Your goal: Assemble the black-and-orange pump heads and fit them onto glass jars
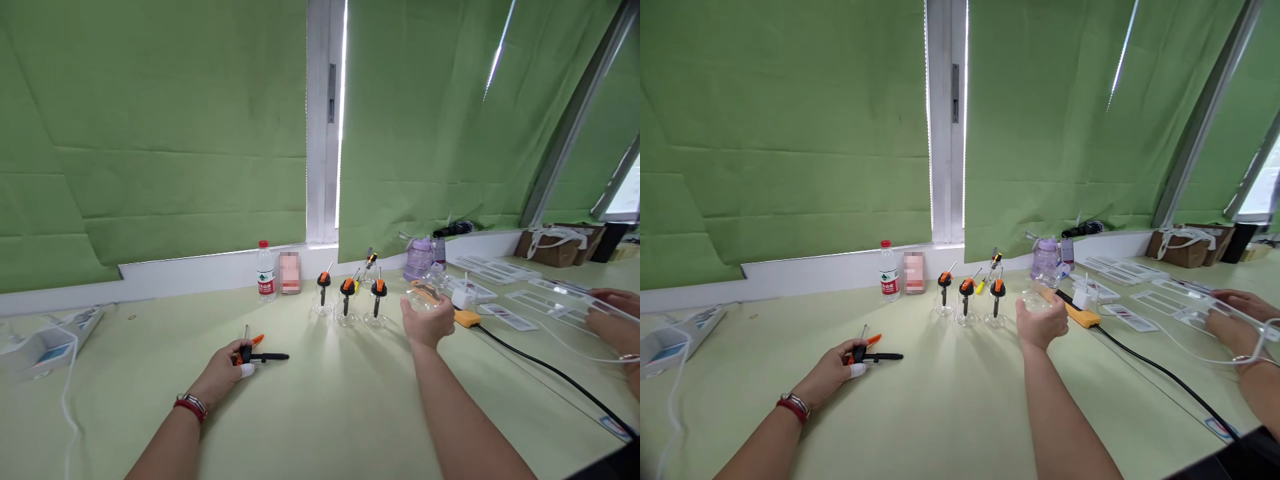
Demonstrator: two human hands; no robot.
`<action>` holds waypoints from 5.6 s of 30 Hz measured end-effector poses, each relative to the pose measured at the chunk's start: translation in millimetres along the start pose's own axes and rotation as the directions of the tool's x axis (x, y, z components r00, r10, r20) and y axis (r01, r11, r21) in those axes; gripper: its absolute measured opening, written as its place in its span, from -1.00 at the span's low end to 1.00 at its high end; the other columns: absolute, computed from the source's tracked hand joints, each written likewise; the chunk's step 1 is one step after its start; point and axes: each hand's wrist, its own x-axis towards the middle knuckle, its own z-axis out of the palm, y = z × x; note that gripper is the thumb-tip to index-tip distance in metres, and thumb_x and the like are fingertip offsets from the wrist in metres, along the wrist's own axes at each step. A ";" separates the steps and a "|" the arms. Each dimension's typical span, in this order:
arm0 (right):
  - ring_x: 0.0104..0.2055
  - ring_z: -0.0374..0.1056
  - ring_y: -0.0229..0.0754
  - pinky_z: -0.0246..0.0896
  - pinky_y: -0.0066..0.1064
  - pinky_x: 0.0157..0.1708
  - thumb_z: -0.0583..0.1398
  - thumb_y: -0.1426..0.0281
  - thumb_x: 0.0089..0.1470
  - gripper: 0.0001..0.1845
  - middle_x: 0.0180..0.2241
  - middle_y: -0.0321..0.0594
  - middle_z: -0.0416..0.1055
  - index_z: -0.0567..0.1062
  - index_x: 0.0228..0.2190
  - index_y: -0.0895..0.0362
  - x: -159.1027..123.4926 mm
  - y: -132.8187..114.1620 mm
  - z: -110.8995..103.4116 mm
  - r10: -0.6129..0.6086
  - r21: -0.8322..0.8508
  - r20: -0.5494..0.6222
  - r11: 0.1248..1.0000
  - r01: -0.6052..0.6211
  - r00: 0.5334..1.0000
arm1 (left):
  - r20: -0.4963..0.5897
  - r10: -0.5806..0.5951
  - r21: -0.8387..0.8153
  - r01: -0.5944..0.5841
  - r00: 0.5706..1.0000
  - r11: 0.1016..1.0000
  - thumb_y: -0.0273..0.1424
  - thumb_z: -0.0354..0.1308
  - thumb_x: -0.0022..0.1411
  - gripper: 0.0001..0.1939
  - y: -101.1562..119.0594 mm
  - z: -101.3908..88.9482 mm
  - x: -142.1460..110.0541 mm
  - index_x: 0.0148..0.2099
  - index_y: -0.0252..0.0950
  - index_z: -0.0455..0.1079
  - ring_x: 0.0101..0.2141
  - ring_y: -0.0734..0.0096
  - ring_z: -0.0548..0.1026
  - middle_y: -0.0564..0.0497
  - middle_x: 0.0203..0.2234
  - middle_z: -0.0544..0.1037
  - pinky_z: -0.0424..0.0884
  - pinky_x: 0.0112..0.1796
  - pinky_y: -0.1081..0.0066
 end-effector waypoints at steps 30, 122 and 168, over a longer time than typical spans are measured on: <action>-0.07 0.23 -0.13 0.18 -0.31 -0.10 0.32 0.53 -0.43 -0.23 -0.06 -0.23 0.19 0.35 -0.06 -0.02 -90.8 -53.4 -20.9 -0.430 0.432 0.901 0.877 -0.211 0.054 | -0.034 0.071 -0.213 -0.076 0.997 0.974 -0.26 0.34 -0.16 -0.41 11.1 13.8 -2.7 -0.03 -0.27 0.33 -0.25 0.29 0.46 -0.05 -0.25 0.50 0.36 -0.18 0.34; -0.07 0.22 -0.12 0.17 -0.23 -0.03 0.36 0.50 -0.45 -0.18 -0.01 -0.20 0.14 0.35 -0.03 -0.02 -99.2 -64.0 -28.7 -0.722 0.714 0.689 0.692 -0.104 -0.069 | 0.273 0.197 -0.114 -0.171 0.942 0.979 -0.28 0.30 -0.09 -0.45 35.1 47.9 -19.6 -0.02 -0.27 0.27 -0.36 0.38 0.33 0.00 -0.33 0.39 0.25 -0.32 0.44; -0.64 0.36 -0.26 0.16 -0.52 -0.76 -0.02 -0.10 0.08 -0.24 -0.50 -0.19 0.42 0.21 0.07 0.23 -114.4 -47.1 -11.8 -0.380 0.140 0.869 0.802 -0.580 -0.316 | 0.276 0.145 -0.191 -0.094 0.950 0.977 -0.35 0.31 -0.12 -0.38 37.7 46.9 -20.7 0.03 -0.35 0.27 -0.54 0.55 0.27 0.11 -0.46 0.29 0.38 -0.51 0.43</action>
